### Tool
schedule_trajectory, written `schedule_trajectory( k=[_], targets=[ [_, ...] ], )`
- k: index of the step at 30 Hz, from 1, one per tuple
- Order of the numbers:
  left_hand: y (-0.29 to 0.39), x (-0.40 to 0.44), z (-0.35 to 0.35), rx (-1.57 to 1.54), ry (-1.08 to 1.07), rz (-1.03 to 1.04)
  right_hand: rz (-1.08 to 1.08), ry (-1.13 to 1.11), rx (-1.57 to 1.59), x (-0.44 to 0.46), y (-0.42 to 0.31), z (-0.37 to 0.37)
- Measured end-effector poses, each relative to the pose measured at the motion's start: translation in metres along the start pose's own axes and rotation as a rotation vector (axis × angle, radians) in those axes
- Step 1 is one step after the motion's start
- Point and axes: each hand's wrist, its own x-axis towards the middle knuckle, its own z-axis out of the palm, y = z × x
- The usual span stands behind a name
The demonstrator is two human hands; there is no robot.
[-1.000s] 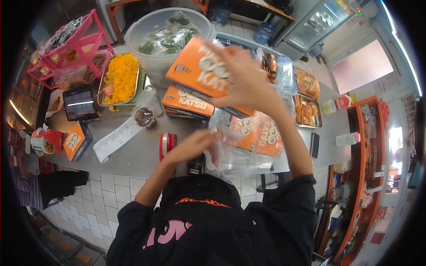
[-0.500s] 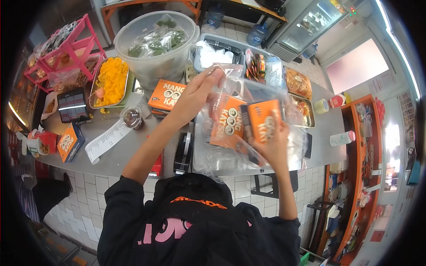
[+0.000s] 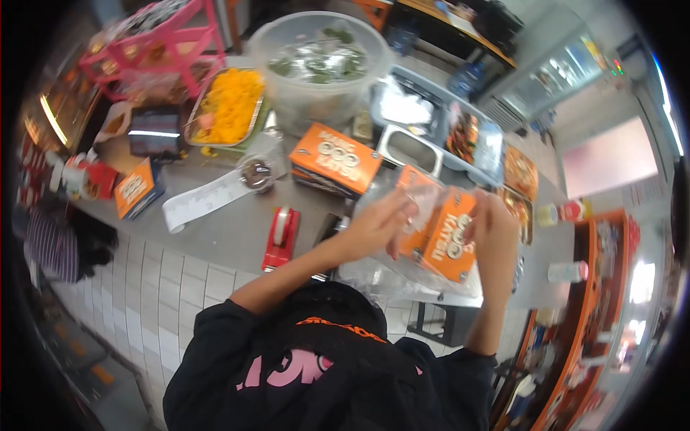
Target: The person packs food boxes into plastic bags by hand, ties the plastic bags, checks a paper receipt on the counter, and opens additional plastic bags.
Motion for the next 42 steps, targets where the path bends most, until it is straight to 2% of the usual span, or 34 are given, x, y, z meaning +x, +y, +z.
schedule_trajectory(
  k=[1,3,4,6,7,8,10,11,13,14,16,18,20,22,24,26,27,28,29,30,32,35,37,38,40,41,42],
  targets=[
    [0.001,-0.005,0.001,0.021,-0.002,-0.027,-0.033,-0.024,0.009,0.007,-0.015,0.006],
    [-0.006,-0.017,0.003,-0.001,0.0,-0.007,-0.617,0.097,-0.066,0.031,-0.052,0.025],
    [-0.013,-0.02,0.003,0.014,0.038,-0.01,-0.899,0.055,-0.064,0.061,-0.057,0.053],
    [-0.025,-0.026,0.002,0.359,-0.075,0.194,-0.918,-0.392,-0.127,0.116,-0.057,0.118],
    [-0.025,-0.03,0.002,0.373,-0.046,0.185,-0.966,-0.541,-0.18,0.143,-0.051,0.151],
    [-0.024,-0.033,0.001,0.373,-0.082,0.169,-0.99,-0.552,-0.171,0.148,-0.05,0.176],
    [-0.025,-0.039,-0.001,0.378,-0.106,0.15,-0.939,-0.486,-0.427,0.156,-0.053,0.212],
    [-0.028,-0.041,-0.001,0.389,-0.134,0.136,-0.952,-0.49,-0.423,0.162,-0.053,0.226],
    [-0.022,-0.046,-0.005,0.329,-0.159,0.095,-0.779,-0.555,-0.389,0.166,-0.059,0.238],
    [-0.023,-0.046,-0.006,0.322,-0.15,0.094,-0.783,-0.565,-0.393,0.167,-0.055,0.24],
    [-0.023,-0.043,-0.01,0.224,-0.177,0.073,-0.856,-0.361,-0.536,0.146,-0.073,0.201],
    [-0.017,-0.039,-0.016,0.137,-0.201,0.007,-0.902,-0.286,-0.456,0.123,-0.095,0.138],
    [-0.01,-0.031,-0.021,0.044,-0.236,-0.058,-0.962,-0.055,-0.35,0.094,-0.105,0.071],
    [-0.002,-0.019,-0.025,-0.112,-0.172,-0.136,-1.036,0.148,-0.216,0.069,-0.1,0.019],
    [0.015,-0.007,-0.027,-0.119,-0.162,-0.084,-0.93,0.308,-0.072,0.045,-0.063,-0.01],
    [0.028,0.006,-0.029,-0.315,-0.1,-0.072,-0.788,0.489,0.007,0.014,-0.027,-0.018],
    [0.024,0.018,-0.03,-0.125,-0.037,0.077,-0.712,0.585,0.051,0.004,-0.017,-0.007],
    [0.024,0.026,-0.03,-0.131,-0.043,0.074,-0.63,0.68,0.093,-0.005,-0.007,0.012],
    [0.024,0.034,-0.028,0.038,0.085,0.222,-0.48,0.658,0.109,-0.011,0.011,0.036],
    [0.035,0.035,-0.022,-0.043,0.071,0.186,-0.319,0.645,0.11,-0.019,0.031,0.057],
    [0.052,0.038,-0.016,-0.143,0.016,0.155,-0.216,0.545,0.277,-0.013,0.03,0.086],
    [0.056,0.046,-0.011,-0.093,-0.031,0.187,-0.21,0.667,0.1,-0.002,0.013,0.098],
    [0.054,0.049,-0.012,-0.038,-0.027,0.204,-0.083,0.529,0.079,0.003,0.006,0.093],
    [0.053,0.051,-0.014,-0.007,-0.019,0.217,-0.071,0.54,0.074,0.002,0.007,0.093],
    [0.051,0.051,-0.018,0.057,0.006,0.246,0.024,0.281,0.249,0.005,0.008,0.093],
    [0.048,0.051,-0.019,0.093,0.018,0.267,0.14,0.167,0.286,0.005,0.005,0.093],
    [0.046,0.049,-0.021,0.135,0.033,0.29,0.145,0.17,0.284,0.008,0.008,0.101]
  ],
)
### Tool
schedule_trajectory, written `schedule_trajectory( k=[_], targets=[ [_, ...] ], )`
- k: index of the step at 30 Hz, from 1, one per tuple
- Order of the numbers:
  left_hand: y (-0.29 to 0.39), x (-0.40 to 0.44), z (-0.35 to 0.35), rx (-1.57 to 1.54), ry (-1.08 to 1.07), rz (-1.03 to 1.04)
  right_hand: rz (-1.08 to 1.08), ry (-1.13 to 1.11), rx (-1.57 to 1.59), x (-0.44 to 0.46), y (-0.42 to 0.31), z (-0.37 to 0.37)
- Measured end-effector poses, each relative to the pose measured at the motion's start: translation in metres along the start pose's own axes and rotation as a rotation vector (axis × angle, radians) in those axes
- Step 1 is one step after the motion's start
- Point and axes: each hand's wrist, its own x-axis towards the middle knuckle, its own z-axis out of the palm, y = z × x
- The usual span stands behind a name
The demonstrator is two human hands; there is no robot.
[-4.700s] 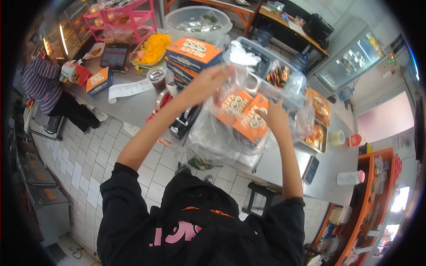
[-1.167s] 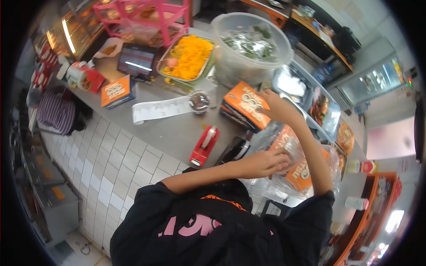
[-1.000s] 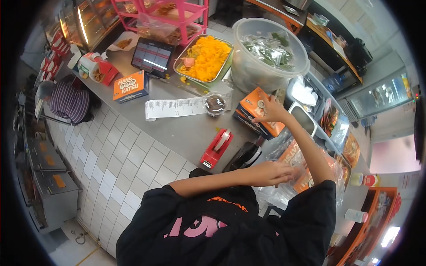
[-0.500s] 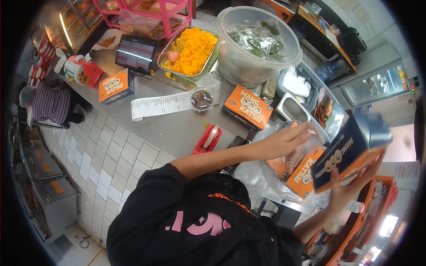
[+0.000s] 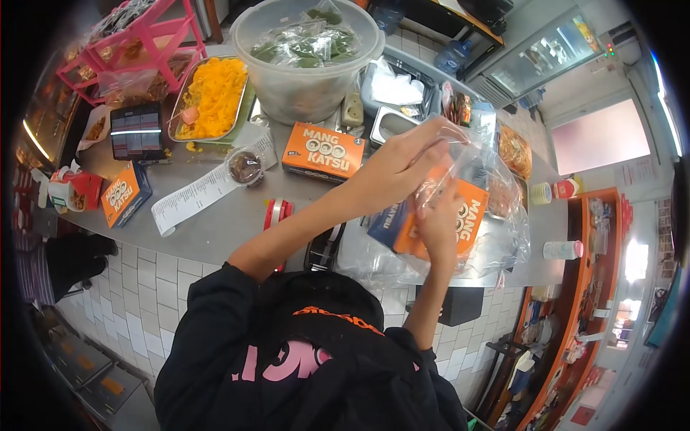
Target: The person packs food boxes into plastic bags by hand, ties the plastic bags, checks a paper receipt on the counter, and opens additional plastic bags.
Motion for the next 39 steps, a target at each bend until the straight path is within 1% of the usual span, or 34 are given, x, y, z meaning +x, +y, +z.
schedule_trajectory(
  k=[2,3,4,5,6,7,8,9,10,11,12,14,15,16,17,18,20,21,22,23,24,26,27,28,29,30,31,32,33,35,36,37,38,39],
  targets=[
    [-0.004,-0.008,-0.003,0.01,0.004,-0.013,-0.002,-0.056,-0.418,0.007,0.022,0.028],
    [-0.004,-0.014,-0.006,-0.034,-0.006,-0.067,-0.015,0.081,-0.523,0.006,0.025,0.044],
    [-0.004,-0.021,-0.01,-0.077,-0.013,-0.121,-0.016,0.081,-0.524,0.01,0.028,0.047],
    [-0.004,-0.027,-0.01,-0.163,-0.024,-0.227,-0.041,0.092,-0.611,0.016,0.029,0.05],
    [-0.005,-0.034,-0.009,-0.162,-0.018,-0.229,-0.065,0.103,-0.697,0.019,0.029,0.052],
    [-0.008,-0.041,-0.008,-0.204,-0.01,-0.293,-0.078,0.115,-0.647,0.015,0.012,0.041],
    [-0.012,-0.048,-0.007,-0.246,0.001,-0.357,-0.191,0.143,-0.579,0.015,0.019,0.033],
    [-0.018,-0.056,-0.008,-0.241,0.017,-0.352,-0.309,0.169,-0.507,0.018,0.027,0.022],
    [-0.027,-0.063,-0.008,-0.092,-0.029,-0.371,-0.258,0.119,-0.447,0.014,0.008,0.001],
    [-0.036,-0.071,-0.007,0.057,-0.073,-0.395,-0.206,0.066,-0.388,0.007,-0.026,-0.024],
    [-0.045,-0.079,-0.002,0.061,-0.054,-0.397,-0.136,0.107,-0.238,0.005,-0.051,-0.037],
    [-0.058,-0.089,0.013,0.103,-0.078,-0.266,-0.497,0.164,-0.136,0.002,-0.098,-0.03],
    [-0.058,-0.089,0.016,0.106,-0.064,-0.273,-0.696,0.04,-0.143,0.011,-0.105,-0.01],
    [-0.058,-0.089,0.018,0.247,-0.072,-0.239,-0.895,-0.084,-0.145,0.026,-0.11,0.016],
    [-0.058,-0.089,0.019,0.39,-0.084,-0.204,-0.982,-0.349,-0.246,0.046,-0.107,0.052],
    [-0.06,-0.091,0.019,0.399,-0.077,-0.206,-0.994,-0.68,-0.403,0.071,-0.097,0.091],
    [-0.071,-0.093,0.02,0.419,-0.067,-0.14,-0.9,-1.04,-0.747,0.108,-0.068,0.17],
    [-0.073,-0.093,0.022,0.379,-0.001,-0.078,-0.912,-1.039,-0.746,0.114,-0.052,0.186],
    [-0.07,-0.093,0.021,0.385,0.006,-0.076,-0.943,-1.005,-0.893,0.12,-0.038,0.198],
    [-0.066,-0.092,0.02,0.411,-0.001,-0.12,-0.972,-0.965,-1.04,0.124,-0.031,0.207],
    [-0.063,-0.091,0.019,0.433,-0.012,-0.164,-0.977,-0.963,-1.041,0.125,-0.031,0.215],
    [-0.074,-0.092,0.019,0.412,0.018,-0.162,-0.834,-1.014,-0.895,0.132,-0.028,0.226],
    [-0.081,-0.094,0.02,0.403,0.031,-0.15,-0.827,-1.015,-0.91,0.134,-0.03,0.225],
    [-0.081,-0.094,0.021,0.389,0.034,-0.136,-0.901,-0.975,-0.888,0.133,-0.035,0.221],
    [-0.08,-0.094,0.02,0.333,-0.013,-0.177,-0.972,-0.927,-0.866,0.134,-0.039,0.213],
    [-0.075,-0.092,0.017,0.318,-0.032,-0.165,-1.065,-0.887,-0.897,0.126,-0.059,0.19],
    [-0.071,-0.091,0.015,0.252,-0.055,-0.203,-1.155,-0.845,-0.925,0.113,-0.086,0.157],
    [-0.068,-0.088,0.013,0.187,-0.076,-0.243,-1.171,-0.785,-0.874,0.103,-0.106,0.123],
    [-0.067,-0.086,0.011,0.174,-0.097,-0.235,-1.187,-0.724,-0.823,0.093,-0.123,0.087],
    [-0.066,-0.081,0.008,0.078,-0.18,-0.339,-1.197,-0.527,-0.641,0.076,-0.146,0.015],
    [-0.058,-0.076,0.005,0.069,-0.202,-0.335,-1.214,-0.415,-0.542,0.069,-0.148,-0.016],
    [-0.043,-0.069,0.002,-0.039,-0.184,-0.428,-1.231,-0.299,-0.442,0.063,-0.143,-0.04],
    [-0.03,-0.062,-0.003,-0.143,-0.165,-0.523,-1.216,-0.284,-0.45,0.058,-0.129,-0.058],
    [-0.023,-0.057,-0.009,-0.206,-0.12,-0.517,-1.187,-0.171,-0.32,0.052,-0.113,-0.074]
  ],
)
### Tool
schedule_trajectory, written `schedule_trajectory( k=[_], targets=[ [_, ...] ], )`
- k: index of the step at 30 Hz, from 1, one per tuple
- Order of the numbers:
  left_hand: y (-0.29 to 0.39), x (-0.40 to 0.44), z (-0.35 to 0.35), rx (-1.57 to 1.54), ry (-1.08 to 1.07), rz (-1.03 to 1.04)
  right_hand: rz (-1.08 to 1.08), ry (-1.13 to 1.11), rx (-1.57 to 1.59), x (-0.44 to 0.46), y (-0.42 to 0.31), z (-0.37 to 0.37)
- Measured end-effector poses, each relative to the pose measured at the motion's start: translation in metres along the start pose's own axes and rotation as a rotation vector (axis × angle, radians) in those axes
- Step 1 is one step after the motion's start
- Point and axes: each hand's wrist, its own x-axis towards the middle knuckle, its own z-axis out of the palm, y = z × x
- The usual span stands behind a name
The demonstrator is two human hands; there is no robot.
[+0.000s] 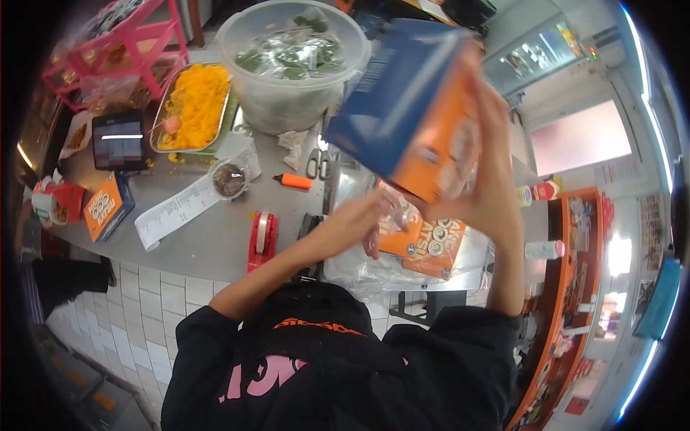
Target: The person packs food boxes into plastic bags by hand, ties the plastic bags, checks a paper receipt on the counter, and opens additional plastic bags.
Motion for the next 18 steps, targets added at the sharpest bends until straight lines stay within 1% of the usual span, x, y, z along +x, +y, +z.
schedule_trajectory(
  k=[1,2,3,4,5,6,7,8,10,11,13,14,15,17,18],
  targets=[
    [0.008,0.001,-0.004,-0.073,0.027,0.013,0.045,0.151,0.046,-0.02,-0.001,-0.005],
    [0.021,0.0,-0.007,-0.176,0.082,0.091,0.057,0.156,0.033,-0.04,-0.003,-0.005],
    [0.033,0.001,-0.007,-0.278,0.139,0.17,0.167,0.245,0.067,-0.061,-0.004,0.0],
    [0.041,0.006,-0.007,-0.274,0.125,0.168,0.276,0.334,0.104,-0.08,-0.005,0.005],
    [0.049,0.011,-0.007,-0.3,0.133,0.23,0.362,0.309,0.222,-0.097,-0.006,0.009],
    [0.054,0.014,-0.005,-0.325,0.14,0.29,0.438,0.239,0.222,-0.109,-0.008,0.011],
    [0.058,0.015,0.0,-0.318,0.125,0.286,0.516,0.171,0.222,-0.119,-0.01,0.013],
    [0.061,0.017,0.007,-0.283,0.099,0.323,0.529,0.185,0.213,-0.129,-0.007,0.017],
    [0.06,0.023,0.017,-0.277,0.074,0.301,0.953,-0.023,0.252,-0.15,-0.003,0.024],
    [0.059,0.026,0.023,-0.273,0.061,0.291,0.974,-0.007,0.249,-0.155,-0.004,0.027],
    [0.062,0.031,0.032,-0.336,-0.007,0.365,1.201,-0.227,-0.327,-0.15,-0.004,0.04],
    [0.061,0.03,0.035,-0.358,-0.018,0.349,1.301,-0.198,-0.458,-0.142,-0.005,0.049],
    [0.062,0.031,0.038,-0.354,-0.046,0.333,1.332,-0.189,-0.46,-0.138,-0.003,0.058],
    [0.063,0.033,0.043,-0.346,-0.124,0.396,1.332,-0.159,-0.575,-0.136,0.003,0.069],
    [0.064,0.032,0.048,-0.297,-0.011,0.393,1.345,-0.21,-0.516,-0.135,0.002,0.066]
  ],
)
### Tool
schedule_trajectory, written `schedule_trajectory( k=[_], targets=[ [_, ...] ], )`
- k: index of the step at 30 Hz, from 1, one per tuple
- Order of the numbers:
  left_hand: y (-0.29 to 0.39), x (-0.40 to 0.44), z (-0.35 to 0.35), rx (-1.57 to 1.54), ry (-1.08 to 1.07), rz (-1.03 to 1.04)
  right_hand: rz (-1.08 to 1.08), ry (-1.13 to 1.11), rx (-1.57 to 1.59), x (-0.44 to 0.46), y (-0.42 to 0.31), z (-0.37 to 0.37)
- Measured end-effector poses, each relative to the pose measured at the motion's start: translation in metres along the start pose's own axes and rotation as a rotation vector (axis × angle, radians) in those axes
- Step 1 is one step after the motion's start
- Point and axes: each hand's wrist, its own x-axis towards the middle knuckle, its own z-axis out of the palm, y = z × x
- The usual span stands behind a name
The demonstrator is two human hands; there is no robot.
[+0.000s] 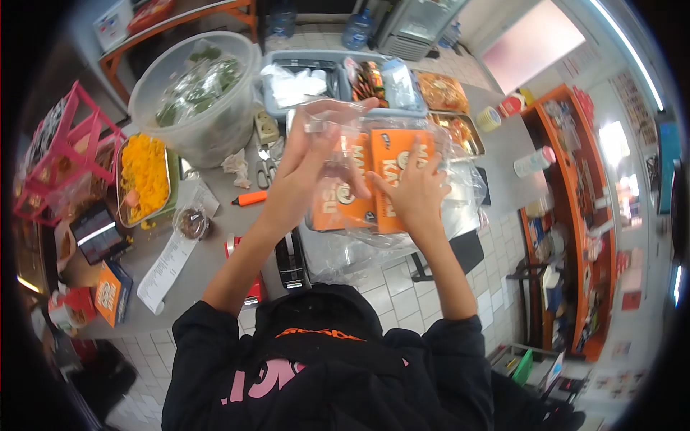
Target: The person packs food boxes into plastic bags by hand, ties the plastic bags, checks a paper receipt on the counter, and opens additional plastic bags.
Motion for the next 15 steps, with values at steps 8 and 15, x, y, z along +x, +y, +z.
schedule_trajectory(
  k=[8,15],
  targets=[
    [0.002,0.022,-0.012,0.15,-0.057,0.117,-0.664,-0.187,-0.101,0.035,0.171,-0.035],
    [0.002,0.054,0.027,0.255,-0.177,0.099,-1.258,0.439,-0.085,0.061,0.197,-0.117]
  ],
)
